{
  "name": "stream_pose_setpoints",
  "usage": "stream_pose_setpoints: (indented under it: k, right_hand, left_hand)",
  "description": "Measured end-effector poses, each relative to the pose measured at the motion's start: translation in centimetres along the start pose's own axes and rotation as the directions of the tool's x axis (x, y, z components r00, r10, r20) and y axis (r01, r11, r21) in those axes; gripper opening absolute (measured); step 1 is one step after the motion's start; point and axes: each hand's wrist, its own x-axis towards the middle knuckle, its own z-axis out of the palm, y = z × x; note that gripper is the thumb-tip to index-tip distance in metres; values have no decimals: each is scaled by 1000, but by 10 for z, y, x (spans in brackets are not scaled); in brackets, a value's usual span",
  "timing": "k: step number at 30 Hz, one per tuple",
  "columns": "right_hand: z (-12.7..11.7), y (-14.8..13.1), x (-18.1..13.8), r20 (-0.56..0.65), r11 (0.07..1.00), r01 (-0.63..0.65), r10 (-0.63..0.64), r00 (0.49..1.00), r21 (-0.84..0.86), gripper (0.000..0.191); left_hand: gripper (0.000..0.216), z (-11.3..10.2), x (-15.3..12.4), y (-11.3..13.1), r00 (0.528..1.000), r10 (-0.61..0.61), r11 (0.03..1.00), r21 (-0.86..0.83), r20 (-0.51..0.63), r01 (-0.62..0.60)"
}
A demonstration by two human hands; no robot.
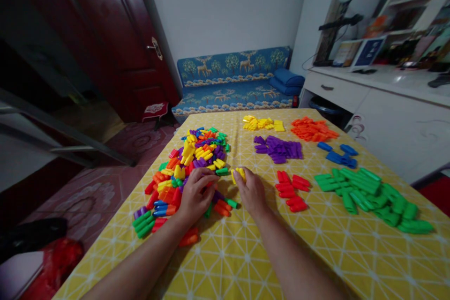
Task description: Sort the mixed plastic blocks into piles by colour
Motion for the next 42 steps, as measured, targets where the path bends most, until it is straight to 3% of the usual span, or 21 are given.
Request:
stream_pose_setpoints:
  k: [5,10,14,19,23,26,29,32,34,36,39,42]
  right_hand:
    - [3,0,-3,-80,992,24,-14,997,124,22]
    - [-6,1,18,-5,917,-156,170,985,366,35]
    - [-23,1,75,39,855,-268,281,959,445,34]
    - [-30,9,170,98,685,-508,544,834,522,19]
    - [-28,18,224,52,639,-534,613,788,554,9]
    - [-27,25,241,-18,637,-511,635,772,577,13]
    - [-22,26,235,-97,662,-415,593,799,624,28]
    - [-8,18,208,-154,731,-258,445,882,632,38]
    - [7,9,184,-66,787,-223,317,946,575,35]
    - [25,-3,160,107,845,-215,186,977,490,31]
    - [50,-24,132,278,952,-61,-26,960,300,35]
    - [66,-48,114,310,982,189,-170,935,-31,44]
  left_hand:
    - [23,0,0,2,995,13,999,27,95,-16]
    - [20,-1,2,3,991,11,999,35,133,-16]
    - [18,-1,3,3,989,6,1000,19,146,-9]
    - [17,-1,4,3,988,-4,1000,2,157,4]
    - [16,-1,4,4,986,-21,1000,3,168,21]
    - [16,-1,4,4,984,-30,1000,10,174,29]
    - [16,-1,4,4,985,-28,1000,13,171,26]
    - [15,0,4,4,985,-19,1000,16,173,16]
    - [14,0,4,3,985,-14,1000,21,174,11]
    - [14,1,4,3,985,-11,1000,24,173,7]
    - [15,2,3,2,986,-5,1000,25,167,1]
    - [16,2,3,2,987,-2,1000,28,159,-2]
